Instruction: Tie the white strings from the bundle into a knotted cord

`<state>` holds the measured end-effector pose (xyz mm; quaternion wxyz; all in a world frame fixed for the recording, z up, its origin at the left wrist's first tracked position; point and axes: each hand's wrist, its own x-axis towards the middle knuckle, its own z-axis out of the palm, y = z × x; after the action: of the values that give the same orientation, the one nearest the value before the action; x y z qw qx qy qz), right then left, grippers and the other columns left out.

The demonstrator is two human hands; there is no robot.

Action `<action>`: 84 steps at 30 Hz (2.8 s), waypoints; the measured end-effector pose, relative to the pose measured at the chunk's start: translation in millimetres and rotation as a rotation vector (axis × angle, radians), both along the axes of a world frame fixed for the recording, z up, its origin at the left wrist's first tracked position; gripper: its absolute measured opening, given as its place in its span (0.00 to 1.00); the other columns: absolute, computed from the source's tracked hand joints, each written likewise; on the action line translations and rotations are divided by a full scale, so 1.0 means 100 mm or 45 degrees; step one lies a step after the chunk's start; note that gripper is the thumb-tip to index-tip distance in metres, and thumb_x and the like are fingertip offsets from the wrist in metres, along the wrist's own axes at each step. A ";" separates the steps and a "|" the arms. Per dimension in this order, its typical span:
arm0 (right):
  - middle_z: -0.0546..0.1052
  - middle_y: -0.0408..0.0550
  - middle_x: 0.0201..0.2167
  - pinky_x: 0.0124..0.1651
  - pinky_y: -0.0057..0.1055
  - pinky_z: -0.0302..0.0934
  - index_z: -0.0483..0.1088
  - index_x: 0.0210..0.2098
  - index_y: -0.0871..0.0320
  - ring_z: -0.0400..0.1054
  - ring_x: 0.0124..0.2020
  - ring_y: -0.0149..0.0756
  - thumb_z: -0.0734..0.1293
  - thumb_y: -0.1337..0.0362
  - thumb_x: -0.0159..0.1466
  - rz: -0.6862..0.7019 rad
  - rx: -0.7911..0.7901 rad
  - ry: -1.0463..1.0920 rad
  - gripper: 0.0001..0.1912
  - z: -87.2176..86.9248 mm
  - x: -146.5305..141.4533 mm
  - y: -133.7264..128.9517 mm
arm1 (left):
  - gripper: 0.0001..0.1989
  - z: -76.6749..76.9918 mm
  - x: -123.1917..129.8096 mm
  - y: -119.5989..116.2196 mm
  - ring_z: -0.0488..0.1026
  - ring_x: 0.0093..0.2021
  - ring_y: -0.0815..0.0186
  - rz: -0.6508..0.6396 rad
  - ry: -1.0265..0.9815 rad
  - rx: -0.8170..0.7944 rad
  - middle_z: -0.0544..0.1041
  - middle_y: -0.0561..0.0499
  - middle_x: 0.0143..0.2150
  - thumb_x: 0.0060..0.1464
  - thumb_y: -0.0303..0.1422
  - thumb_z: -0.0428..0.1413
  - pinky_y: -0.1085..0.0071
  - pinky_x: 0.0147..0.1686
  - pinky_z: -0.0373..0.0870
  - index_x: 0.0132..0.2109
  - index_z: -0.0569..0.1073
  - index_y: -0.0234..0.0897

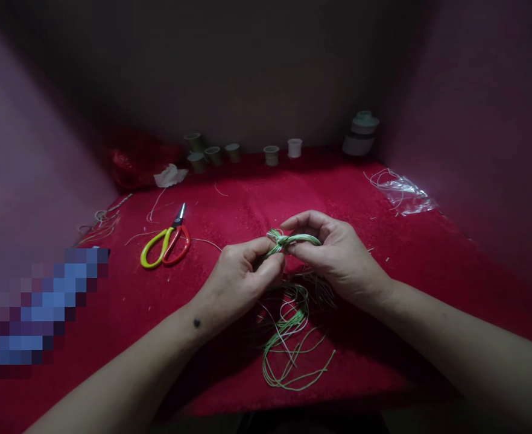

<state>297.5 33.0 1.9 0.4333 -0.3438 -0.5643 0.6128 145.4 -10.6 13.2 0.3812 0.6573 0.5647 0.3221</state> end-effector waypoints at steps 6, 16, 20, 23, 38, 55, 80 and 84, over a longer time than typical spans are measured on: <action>0.71 0.42 0.28 0.24 0.19 0.55 0.67 0.36 0.61 0.61 0.23 0.20 0.66 0.72 0.51 0.021 -0.079 0.023 0.12 -0.01 0.02 0.02 | 0.10 0.03 0.02 0.02 0.62 0.23 0.74 0.011 -0.142 -0.109 0.67 0.55 0.22 0.54 0.32 0.49 0.77 0.22 0.59 0.27 0.68 0.32; 0.68 0.38 0.22 0.17 0.17 0.46 0.66 0.37 0.61 0.52 0.15 0.15 0.65 0.73 0.51 0.064 -0.145 0.041 0.12 -0.01 0.03 0.02 | 0.10 0.02 0.01 0.02 0.61 0.23 0.74 0.032 -0.174 -0.148 0.65 0.56 0.21 0.54 0.33 0.50 0.76 0.23 0.59 0.28 0.67 0.33; 0.66 0.37 0.19 0.15 0.17 0.45 0.66 0.37 0.61 0.52 0.14 0.17 0.65 0.73 0.51 0.129 -0.190 0.100 0.12 -0.02 0.04 0.02 | 0.09 0.03 0.01 0.02 0.59 0.21 0.74 0.041 -0.218 -0.178 0.63 0.57 0.19 0.54 0.33 0.51 0.77 0.22 0.57 0.27 0.65 0.34; 0.64 0.36 0.18 0.15 0.17 0.44 0.65 0.38 0.60 0.51 0.14 0.18 0.66 0.72 0.51 0.163 -0.232 0.130 0.14 -0.03 0.05 0.04 | 0.09 0.02 0.00 0.02 0.59 0.21 0.74 0.032 -0.255 -0.194 0.62 0.58 0.19 0.54 0.34 0.51 0.77 0.21 0.56 0.28 0.66 0.34; 0.70 0.43 0.28 0.24 0.22 0.55 0.65 0.38 0.58 0.61 0.21 0.22 0.65 0.72 0.51 0.347 -0.384 0.257 0.14 -0.08 0.06 0.08 | 0.11 0.04 0.01 0.01 0.61 0.21 0.74 0.049 -0.191 -0.107 0.66 0.55 0.20 0.55 0.34 0.49 0.77 0.21 0.59 0.28 0.69 0.33; 0.70 0.42 0.27 0.24 0.21 0.57 0.63 0.38 0.59 0.62 0.21 0.22 0.66 0.72 0.51 0.232 -0.232 0.092 0.14 -0.03 0.00 0.00 | 0.05 -0.02 0.00 0.03 0.67 0.37 0.68 0.122 0.251 0.695 0.69 0.51 0.34 0.50 0.26 0.54 0.71 0.39 0.65 0.37 0.69 0.37; 0.71 0.44 0.21 0.33 0.31 0.62 0.64 0.39 0.60 0.67 0.24 0.31 0.61 0.73 0.47 0.557 -0.602 0.351 0.18 -0.06 0.06 0.11 | 0.06 -0.03 -0.06 0.06 0.68 0.38 0.69 -0.025 0.246 0.677 0.69 0.50 0.37 0.52 0.23 0.51 0.71 0.40 0.66 0.34 0.71 0.37; 0.70 0.43 0.24 0.30 0.31 0.63 0.65 0.37 0.60 0.66 0.22 0.29 0.64 0.68 0.52 0.514 -0.629 0.360 0.12 -0.06 0.06 0.13 | 0.06 -0.04 -0.08 0.08 0.68 0.40 0.69 -0.112 0.256 0.737 0.69 0.49 0.39 0.53 0.23 0.52 0.71 0.40 0.66 0.36 0.71 0.37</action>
<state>304.0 45.8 -3.8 0.2810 -0.2315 -0.3897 0.8459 137.7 -2.6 8.9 0.1340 0.7908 0.4556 0.3861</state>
